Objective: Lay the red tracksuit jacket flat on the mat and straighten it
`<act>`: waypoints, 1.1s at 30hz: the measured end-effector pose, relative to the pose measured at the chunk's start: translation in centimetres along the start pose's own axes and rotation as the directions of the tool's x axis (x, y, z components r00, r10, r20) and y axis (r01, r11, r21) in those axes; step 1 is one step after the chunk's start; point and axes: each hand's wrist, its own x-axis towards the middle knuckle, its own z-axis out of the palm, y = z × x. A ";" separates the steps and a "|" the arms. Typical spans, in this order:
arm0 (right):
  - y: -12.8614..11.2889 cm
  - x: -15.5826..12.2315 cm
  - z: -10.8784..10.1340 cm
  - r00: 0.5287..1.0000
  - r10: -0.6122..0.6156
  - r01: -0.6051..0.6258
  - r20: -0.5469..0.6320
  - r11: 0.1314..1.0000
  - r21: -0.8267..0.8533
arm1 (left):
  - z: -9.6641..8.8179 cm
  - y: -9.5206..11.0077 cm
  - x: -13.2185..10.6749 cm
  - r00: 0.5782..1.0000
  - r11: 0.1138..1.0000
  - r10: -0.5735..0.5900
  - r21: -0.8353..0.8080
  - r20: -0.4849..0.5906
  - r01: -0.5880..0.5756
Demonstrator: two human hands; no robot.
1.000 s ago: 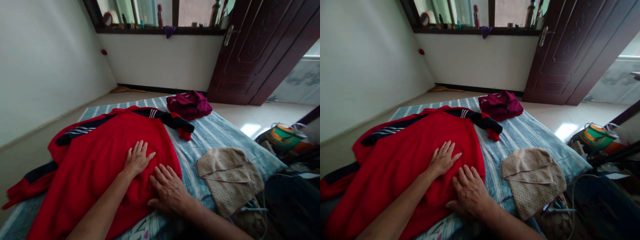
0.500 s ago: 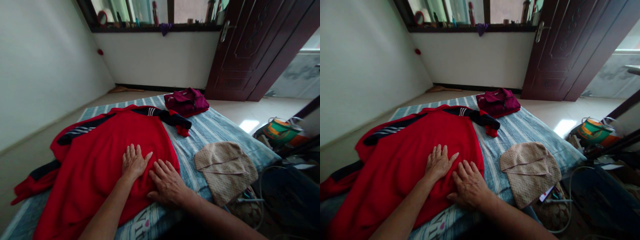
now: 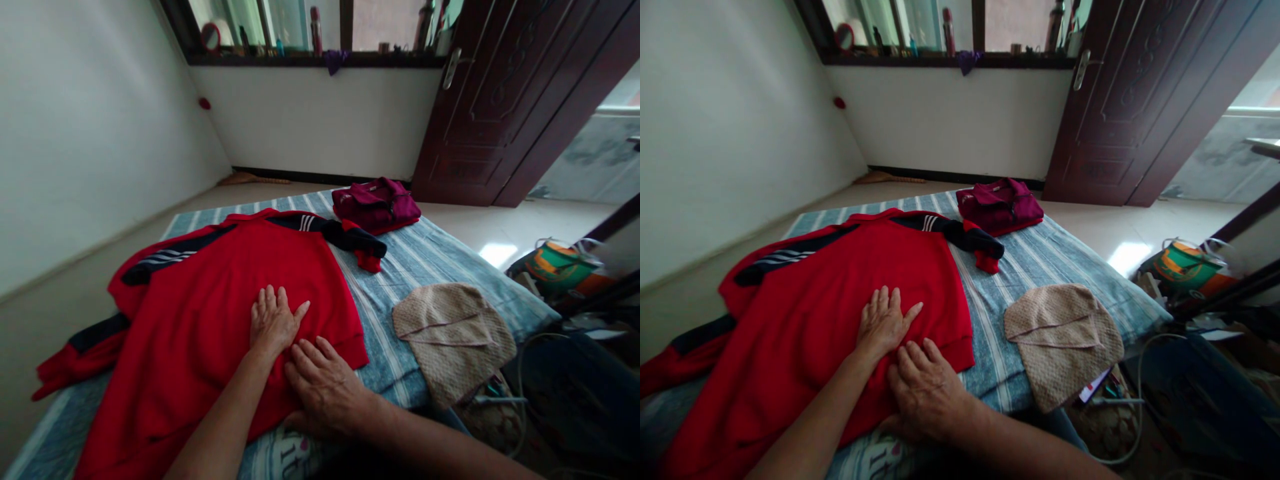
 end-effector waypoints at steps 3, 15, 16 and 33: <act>0.1 0.0 -0.1 1.000 -0.003 0.003 -0.001 1.000 0.000 | 0.3 -0.1 0.1 1.000 1.000 0.005 0.006 -0.026 -0.005; 0.1 0.1 -0.1 1.000 -0.004 0.004 0.000 1.000 0.015 | -0.1 0.0 -0.2 1.000 0.999 0.019 0.046 -0.021 -0.018; 0.1 0.1 0.0 1.000 -0.007 0.008 0.000 1.000 0.013 | -0.1 0.0 -0.2 1.000 0.999 0.018 0.047 -0.018 -0.017; 0.7 0.4 7.5 0.931 -0.119 0.040 -0.345 0.973 -0.226 | -1.7 -0.9 -0.4 0.988 1.000 0.007 -0.005 0.157 -0.007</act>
